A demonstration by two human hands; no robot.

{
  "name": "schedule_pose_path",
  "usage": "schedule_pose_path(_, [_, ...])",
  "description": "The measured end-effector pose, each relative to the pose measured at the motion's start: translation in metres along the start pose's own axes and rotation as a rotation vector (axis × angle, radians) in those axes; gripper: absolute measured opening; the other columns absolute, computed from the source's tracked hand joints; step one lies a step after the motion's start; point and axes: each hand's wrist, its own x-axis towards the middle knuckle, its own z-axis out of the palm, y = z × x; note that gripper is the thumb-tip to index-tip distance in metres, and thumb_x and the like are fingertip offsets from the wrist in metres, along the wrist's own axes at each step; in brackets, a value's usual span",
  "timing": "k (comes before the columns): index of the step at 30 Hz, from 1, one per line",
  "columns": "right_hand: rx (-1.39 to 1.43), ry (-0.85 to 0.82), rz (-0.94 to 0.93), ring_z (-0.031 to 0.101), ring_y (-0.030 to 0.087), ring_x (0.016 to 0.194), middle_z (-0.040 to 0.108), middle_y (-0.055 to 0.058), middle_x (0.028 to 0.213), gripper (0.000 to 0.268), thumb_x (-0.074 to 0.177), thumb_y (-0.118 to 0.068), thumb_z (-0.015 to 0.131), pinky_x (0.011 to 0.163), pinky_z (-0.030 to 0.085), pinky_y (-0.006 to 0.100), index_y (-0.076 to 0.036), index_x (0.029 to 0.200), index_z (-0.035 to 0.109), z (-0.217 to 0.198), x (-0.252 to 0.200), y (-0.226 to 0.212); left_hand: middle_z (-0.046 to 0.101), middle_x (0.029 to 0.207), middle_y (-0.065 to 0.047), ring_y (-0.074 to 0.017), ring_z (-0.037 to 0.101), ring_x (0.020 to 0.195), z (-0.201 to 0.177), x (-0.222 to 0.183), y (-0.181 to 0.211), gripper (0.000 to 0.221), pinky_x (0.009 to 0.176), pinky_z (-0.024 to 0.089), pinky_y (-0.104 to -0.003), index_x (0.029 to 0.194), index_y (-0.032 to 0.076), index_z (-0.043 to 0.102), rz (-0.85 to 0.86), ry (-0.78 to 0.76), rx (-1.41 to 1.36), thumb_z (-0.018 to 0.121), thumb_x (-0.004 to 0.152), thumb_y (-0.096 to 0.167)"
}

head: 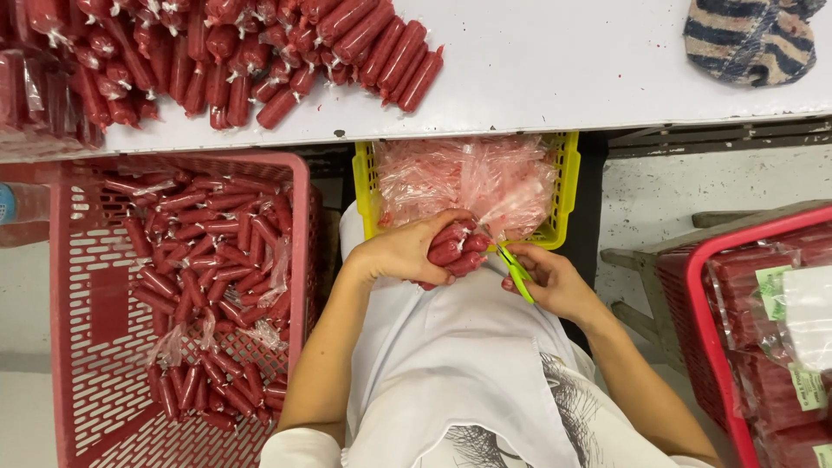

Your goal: Trimming excess plastic packaging from bundles of sausages using scissors and placing them into a collection bin.

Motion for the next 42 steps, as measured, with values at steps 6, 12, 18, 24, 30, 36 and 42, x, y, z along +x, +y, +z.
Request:
schedule_pose_path(6, [0.084,-0.021,0.014,0.061,0.014,0.05,0.068,0.014,0.071,0.057,0.083,0.017,0.067,0.04,0.05,0.023,0.0,0.137,0.059,0.005,0.001,-0.015,0.063,0.13,-0.028,-0.049,0.056,0.126,-0.002,0.003,-0.003,0.091,0.107,0.043,-0.056,0.145,0.018,0.047,0.069,0.01,0.007,0.083,0.062,0.026])
schedule_pose_path(12, [0.119,0.007,-0.012,0.065,0.012,0.054,0.072,0.014,0.08,0.06,0.08,0.014,0.071,0.041,0.051,0.02,0.0,0.137,0.057,-0.007,-0.006,0.003,0.065,0.131,-0.017,-0.0314,0.057,0.127,-0.005,0.011,-0.048,0.091,0.112,0.04,-0.045,0.143,0.02,0.054,0.232,0.161,-0.265,0.089,0.06,0.03])
schedule_pose_path(18, [-0.263,0.129,-0.092,0.08,0.017,0.098,0.072,0.009,0.123,0.055,0.087,0.005,0.065,0.092,0.058,0.026,-0.002,0.14,0.056,0.006,0.007,-0.017,0.072,0.109,-0.023,-0.0355,0.073,0.089,0.019,0.054,-0.033,0.05,0.078,0.062,-0.045,0.126,0.0,0.06,0.484,0.735,-1.697,0.076,0.08,0.013])
schedule_pose_path(24, [-0.637,0.142,-0.16,0.085,0.02,0.105,0.057,0.004,0.084,0.012,0.093,-0.006,0.06,0.058,0.05,0.024,-0.005,0.105,0.058,0.045,0.016,-0.083,0.072,0.098,-0.014,-0.0338,0.07,0.09,0.01,0.065,0.021,0.036,0.081,0.06,-0.043,0.107,0.006,0.068,0.361,0.865,-2.081,0.078,0.076,0.02])
schedule_pose_path(30, [-0.668,0.271,-0.449,0.061,0.011,0.079,0.07,0.002,0.106,0.055,0.081,-0.001,0.063,0.07,0.049,0.025,-0.006,0.136,0.06,0.052,0.025,-0.064,0.073,0.094,-0.018,-0.0333,0.071,0.082,0.021,0.066,0.041,0.039,0.077,0.059,-0.048,0.111,0.007,0.066,0.44,1.015,-1.996,0.079,0.074,0.014])
schedule_pose_path(36, [0.306,0.037,-0.174,0.031,0.011,0.041,0.051,0.015,0.068,0.042,0.088,0.013,0.063,0.045,0.034,0.029,0.005,0.128,0.056,0.071,0.023,-0.087,0.073,0.098,-0.018,-0.0324,0.072,0.086,0.029,0.072,0.036,0.048,0.079,0.059,-0.042,0.12,0.009,0.063,0.445,0.95,-1.925,0.079,0.075,0.017])
schedule_pose_path(42, [0.585,-0.077,-0.121,0.033,0.007,0.023,0.05,0.017,0.058,0.045,0.087,0.005,0.07,0.033,0.045,0.033,0.004,0.13,0.058,0.036,0.026,-0.03,0.063,0.106,-0.009,-0.0245,0.064,0.097,0.023,0.077,0.039,0.055,0.079,0.055,-0.043,0.121,0.016,0.055,0.406,1.051,-1.893,0.086,0.077,0.024])
